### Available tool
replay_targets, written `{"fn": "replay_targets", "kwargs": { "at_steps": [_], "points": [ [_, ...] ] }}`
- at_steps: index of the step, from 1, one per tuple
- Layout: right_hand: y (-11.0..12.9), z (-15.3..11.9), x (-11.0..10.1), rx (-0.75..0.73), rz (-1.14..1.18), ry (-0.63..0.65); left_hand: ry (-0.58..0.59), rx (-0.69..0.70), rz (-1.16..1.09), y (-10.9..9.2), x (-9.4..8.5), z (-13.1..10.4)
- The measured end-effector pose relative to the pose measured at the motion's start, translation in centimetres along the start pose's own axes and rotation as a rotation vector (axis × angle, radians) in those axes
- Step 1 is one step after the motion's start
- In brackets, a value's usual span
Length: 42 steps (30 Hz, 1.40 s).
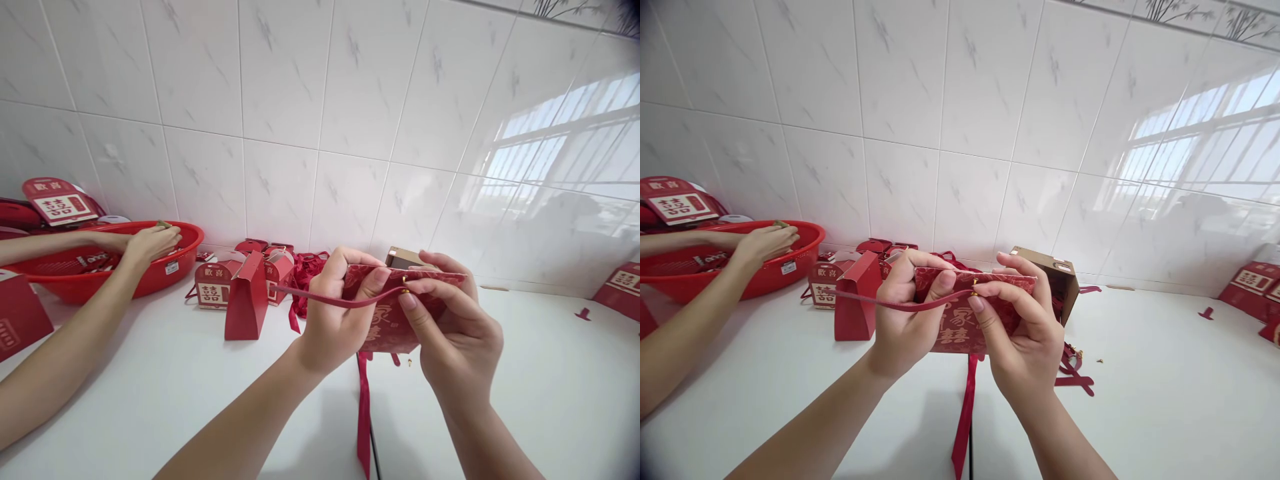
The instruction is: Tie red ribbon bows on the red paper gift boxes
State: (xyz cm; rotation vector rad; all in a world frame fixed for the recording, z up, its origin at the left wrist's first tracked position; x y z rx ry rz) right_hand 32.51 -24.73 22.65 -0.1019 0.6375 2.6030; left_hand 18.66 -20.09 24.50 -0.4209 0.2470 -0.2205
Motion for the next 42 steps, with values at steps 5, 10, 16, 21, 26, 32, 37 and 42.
{"fn": "replay_targets", "kwargs": {
  "at_steps": [5, 10, 16, 21, 26, 32, 37, 42],
  "points": [
    [-0.2, 0.0, 0.2, 0.032, 0.014, -0.009, 0.018, 0.019, 0.056, -0.1, 0.0, -0.1],
    [-0.9, 0.3, -0.1, 0.035, 0.18, -0.103, 0.023, 0.057, 0.03, -0.1, 0.5, -0.2],
    [-3.3, 0.6, 0.0, 0.285, 0.377, -0.036, 0.129, -0.08, -0.135, 1.1, 0.9, -0.1],
    [-4.2, 0.4, -1.2, 0.367, 0.352, -0.168, 0.469, -0.273, -0.144, 1.9, 0.8, 0.2],
    [-3.9, 0.4, -1.2, 0.319, 0.283, -0.157, 0.364, -0.326, -0.085, 1.8, -2.1, 1.3],
    [-1.1, 0.7, 0.0, -0.051, 0.054, 0.003, -0.06, -0.284, -0.16, 1.4, -4.8, 1.1],
    [0.5, 0.5, 1.1, -0.24, -0.065, 0.129, -0.042, -0.271, -0.129, 0.3, -4.7, 1.0],
    [0.9, 0.3, 1.3, -0.299, -0.114, 0.181, 0.237, -0.377, -0.027, -0.2, -3.7, 1.3]
  ]
}}
Point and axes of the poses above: each hand's wrist, its own z-axis towards the middle knuckle, its own x-axis out of the palm, y = z × x, the point moved 6 cm from there along z, towards the middle knuckle, and after that the axes turned 15 degrees about y, right-handed, at the moved point
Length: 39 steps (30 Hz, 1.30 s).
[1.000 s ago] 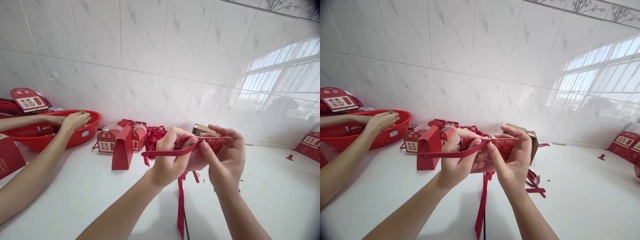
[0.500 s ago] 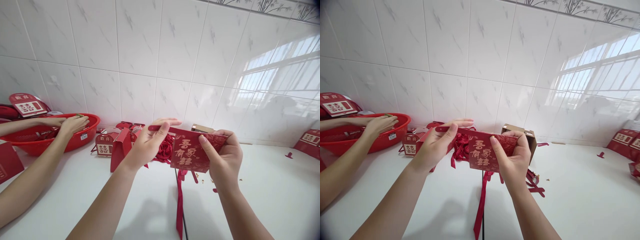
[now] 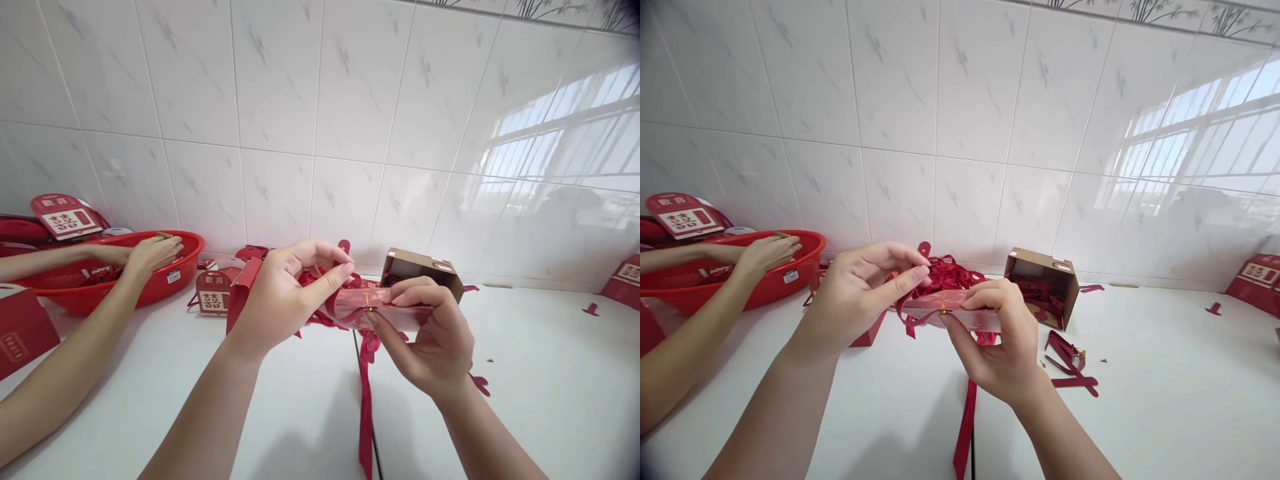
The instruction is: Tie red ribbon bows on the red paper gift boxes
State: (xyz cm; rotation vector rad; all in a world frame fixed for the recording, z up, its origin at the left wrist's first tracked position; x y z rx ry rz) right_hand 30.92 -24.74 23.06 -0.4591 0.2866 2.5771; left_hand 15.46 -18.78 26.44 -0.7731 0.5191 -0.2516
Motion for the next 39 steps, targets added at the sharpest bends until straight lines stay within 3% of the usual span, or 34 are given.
{"fn": "replay_targets", "kwargs": {
  "at_steps": [6, 10, 17, 23, 39],
  "points": [
    [-0.2, -0.2, 0.1, -0.006, -0.033, 0.03, 0.175, -0.175, 0.0, 0.2, 0.8, -0.3],
    [-0.3, -0.1, 0.2, 0.002, -0.058, 0.049, 0.235, -0.115, 0.101, -0.4, 1.5, -0.8],
    [-0.4, 0.0, 0.1, 0.005, -0.061, 0.046, 0.219, -0.072, 0.334, -1.1, 2.2, -1.3],
    [-0.3, 0.0, 0.2, 0.001, -0.074, 0.057, 0.04, -0.006, 0.559, -1.6, 1.2, -1.1],
    [-0.7, -0.2, 0.1, 0.04, -0.019, 0.058, 0.069, -0.005, 0.503, -1.4, 1.3, -1.1]
  ]
}}
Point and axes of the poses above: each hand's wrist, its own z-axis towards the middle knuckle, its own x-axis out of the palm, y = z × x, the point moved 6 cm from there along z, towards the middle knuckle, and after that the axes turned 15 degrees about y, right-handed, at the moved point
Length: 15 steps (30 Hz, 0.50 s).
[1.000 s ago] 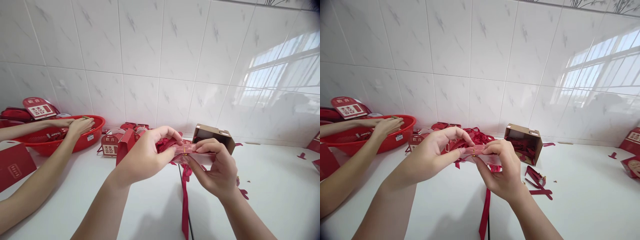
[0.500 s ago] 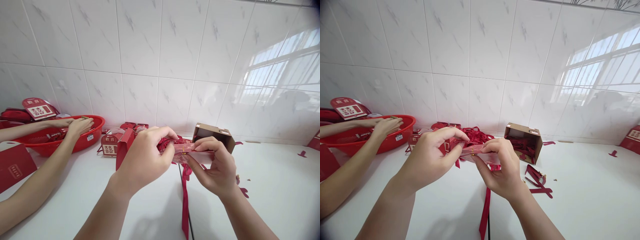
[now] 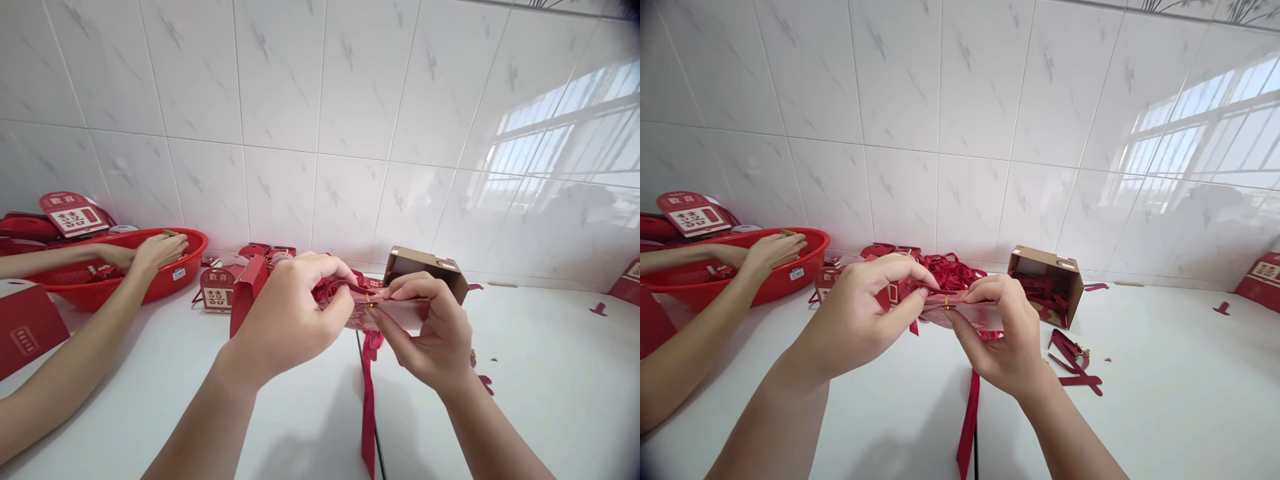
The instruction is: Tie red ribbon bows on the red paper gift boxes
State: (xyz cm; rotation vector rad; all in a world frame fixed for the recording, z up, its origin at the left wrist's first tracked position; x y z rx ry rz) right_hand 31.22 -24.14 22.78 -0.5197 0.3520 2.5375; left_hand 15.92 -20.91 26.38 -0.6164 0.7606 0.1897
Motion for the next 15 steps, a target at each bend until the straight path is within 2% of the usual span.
{"fn": "replay_targets", "kwargs": {
  "at_steps": [4, 8, 15],
  "points": [
    [-0.12, -0.05, 0.03, 0.003, 0.021, 0.005, 0.008, -0.029, 0.015, 0.05, -0.11, -0.11],
    [-0.07, 0.05, 0.05, 0.0, 0.035, -0.007, 0.066, -0.022, -0.059, 0.01, 0.34, -0.03],
    [0.16, 0.14, -0.3, 0.026, 0.192, -0.034, 0.16, 0.156, -0.241, -0.75, 0.67, -0.09]
  ]
}}
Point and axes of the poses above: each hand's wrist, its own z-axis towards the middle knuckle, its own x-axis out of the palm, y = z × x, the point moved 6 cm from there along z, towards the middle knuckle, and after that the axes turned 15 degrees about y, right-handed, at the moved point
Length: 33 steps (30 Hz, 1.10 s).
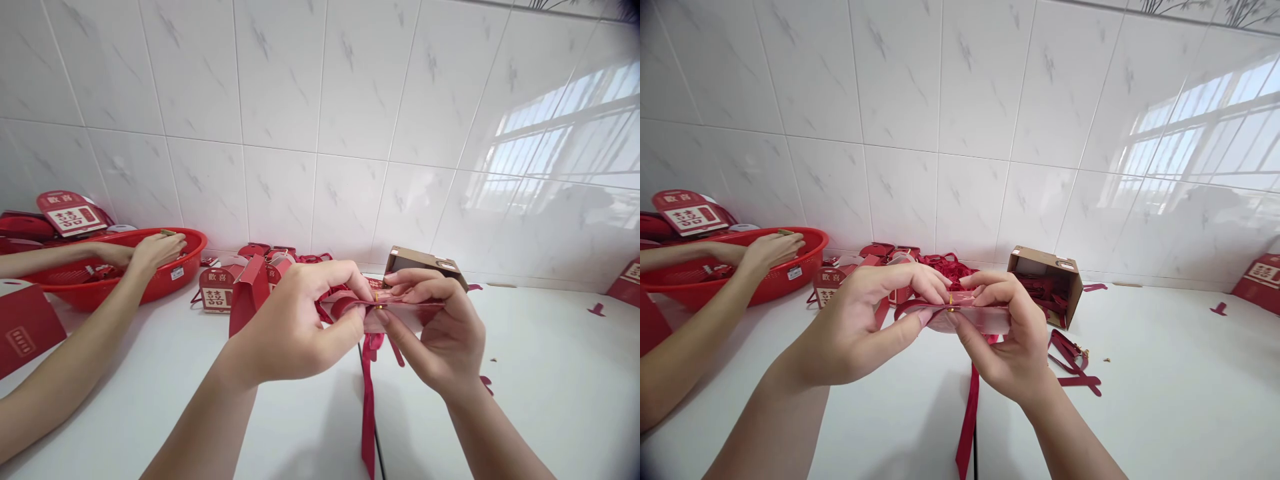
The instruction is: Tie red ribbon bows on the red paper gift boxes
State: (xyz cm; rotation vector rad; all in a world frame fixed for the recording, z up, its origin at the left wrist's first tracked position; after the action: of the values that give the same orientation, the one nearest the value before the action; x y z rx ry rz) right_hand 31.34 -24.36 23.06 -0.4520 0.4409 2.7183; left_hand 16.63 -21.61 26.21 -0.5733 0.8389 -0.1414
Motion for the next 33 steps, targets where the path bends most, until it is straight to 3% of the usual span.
{"fn": "replay_targets", "kwargs": {
  "at_steps": [7, 14, 21, 26, 30, 33],
  "points": [
    [1.3, -0.1, -0.3, -0.08, 0.089, -0.021, 0.118, 0.146, -0.154, -1.0, 0.0, -0.2],
    [2.3, -0.1, -0.6, -0.164, 0.083, -0.03, 0.126, 0.329, -0.201, -1.9, -0.3, -0.1],
    [3.3, -0.2, -1.3, -0.246, 0.008, -0.073, 0.157, 0.26, -0.311, -1.4, 0.5, -0.2],
    [3.6, -0.3, -1.7, -0.269, -0.037, -0.127, 0.163, 0.328, -0.217, -1.3, 0.7, -0.1],
    [3.0, -0.3, -1.7, -0.199, 0.031, -0.18, 0.057, 0.348, -0.093, -0.9, 0.9, 0.3],
    [1.8, -0.3, -1.6, -0.054, 0.155, -0.197, -0.072, 0.347, -0.065, -0.6, 1.0, 0.5]
  ]
}}
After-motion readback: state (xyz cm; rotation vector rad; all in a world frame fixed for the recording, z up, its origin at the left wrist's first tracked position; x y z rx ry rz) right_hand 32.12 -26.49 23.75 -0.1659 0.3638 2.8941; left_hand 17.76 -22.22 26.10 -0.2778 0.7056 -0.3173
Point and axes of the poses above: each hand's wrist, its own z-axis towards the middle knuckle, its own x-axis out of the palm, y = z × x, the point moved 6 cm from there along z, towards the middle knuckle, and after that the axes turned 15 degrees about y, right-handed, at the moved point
